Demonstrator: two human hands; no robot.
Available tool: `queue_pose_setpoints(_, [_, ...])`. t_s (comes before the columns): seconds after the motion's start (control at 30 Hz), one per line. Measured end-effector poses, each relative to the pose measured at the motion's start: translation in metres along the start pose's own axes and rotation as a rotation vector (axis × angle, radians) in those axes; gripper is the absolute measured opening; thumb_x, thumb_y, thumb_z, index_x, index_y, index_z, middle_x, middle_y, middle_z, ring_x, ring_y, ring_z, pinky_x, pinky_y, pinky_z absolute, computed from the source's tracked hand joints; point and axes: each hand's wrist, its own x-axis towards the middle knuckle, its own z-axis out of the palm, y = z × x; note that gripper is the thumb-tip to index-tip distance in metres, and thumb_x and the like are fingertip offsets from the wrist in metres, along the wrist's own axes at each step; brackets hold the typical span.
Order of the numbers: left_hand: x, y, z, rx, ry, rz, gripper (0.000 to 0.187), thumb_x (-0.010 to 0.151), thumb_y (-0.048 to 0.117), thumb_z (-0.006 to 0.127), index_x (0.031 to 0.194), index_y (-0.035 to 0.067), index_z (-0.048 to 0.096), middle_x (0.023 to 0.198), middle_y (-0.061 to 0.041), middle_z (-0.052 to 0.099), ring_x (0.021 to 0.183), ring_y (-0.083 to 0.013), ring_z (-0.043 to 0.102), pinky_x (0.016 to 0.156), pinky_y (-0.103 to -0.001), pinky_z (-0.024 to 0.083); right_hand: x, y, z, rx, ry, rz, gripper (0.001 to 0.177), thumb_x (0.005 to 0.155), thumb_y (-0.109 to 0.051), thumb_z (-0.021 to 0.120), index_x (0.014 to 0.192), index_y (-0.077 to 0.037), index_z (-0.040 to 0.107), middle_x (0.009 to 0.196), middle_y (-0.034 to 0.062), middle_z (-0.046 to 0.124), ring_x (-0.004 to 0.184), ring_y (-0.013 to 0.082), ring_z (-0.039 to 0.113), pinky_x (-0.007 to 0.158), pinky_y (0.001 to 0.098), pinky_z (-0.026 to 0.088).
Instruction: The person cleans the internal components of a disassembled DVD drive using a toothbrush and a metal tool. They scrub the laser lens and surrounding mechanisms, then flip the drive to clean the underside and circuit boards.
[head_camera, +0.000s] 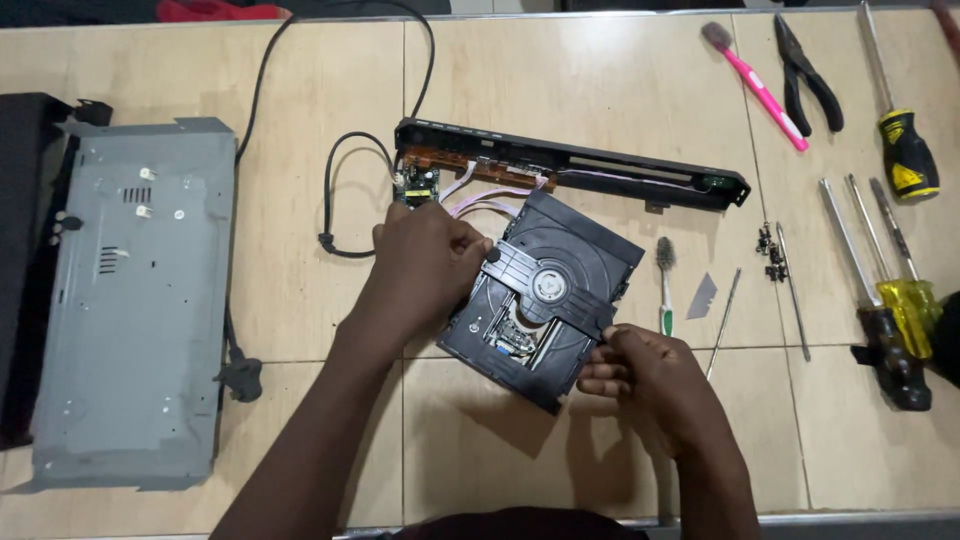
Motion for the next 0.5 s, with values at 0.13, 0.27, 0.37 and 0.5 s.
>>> queue_pose_setpoints(0.13, [0.005, 0.012, -0.015, 0.079, -0.108, -0.059, 0.033, 0.093, 0.039, 0.066, 0.061, 0.028, 0.068, 0.063, 0.008, 0.067, 0.106, -0.0345, 0.055, 0.09, -0.049, 0.038, 0.003, 0.001, 0.001, 0.084, -0.002, 0.026, 0.025, 0.1, -0.013, 0.058, 0.086, 0.009, 0.058, 0.08, 0.0264, 0.062, 0.07, 0.0352, 0.063, 0.068, 0.0446, 0.059])
queue_pose_setpoints(0.27, [0.008, 0.021, -0.02, 0.157, -0.107, -0.087, 0.024, 0.088, 0.034, 0.068, 0.065, 0.031, 0.073, 0.073, 0.005, 0.075, 0.101, -0.0311, 0.062, 0.091, -0.049, 0.036, 0.01, 0.007, -0.004, 0.058, -0.02, -0.002, 0.03, 0.099, -0.015, 0.058, 0.087, 0.013, 0.06, 0.08, 0.029, 0.064, 0.069, 0.0372, 0.065, 0.069, 0.0458, 0.062])
queue_pose_setpoints(0.37, [0.01, 0.022, -0.022, 0.17, -0.132, -0.102, 0.02, 0.083, 0.028, 0.062, 0.073, 0.035, 0.078, 0.077, 0.003, 0.077, 0.095, -0.0288, 0.068, 0.09, -0.049, 0.036, 0.011, 0.005, -0.005, 0.037, -0.035, -0.009, 0.028, 0.099, -0.014, 0.058, 0.083, 0.009, 0.06, 0.078, 0.0267, 0.065, 0.067, 0.0362, 0.067, 0.065, 0.0422, 0.06])
queue_pose_setpoints(0.5, [0.012, 0.018, -0.015, 0.204, -0.103, -0.07, 0.023, 0.081, 0.027, 0.061, 0.08, 0.036, 0.081, 0.085, 0.004, 0.079, 0.106, -0.0301, 0.065, 0.088, -0.053, 0.038, 0.011, 0.005, -0.007, 0.047, -0.049, -0.005, 0.025, 0.097, -0.014, 0.059, 0.082, 0.006, 0.059, 0.083, 0.0243, 0.067, 0.071, 0.0353, 0.07, 0.069, 0.0446, 0.063])
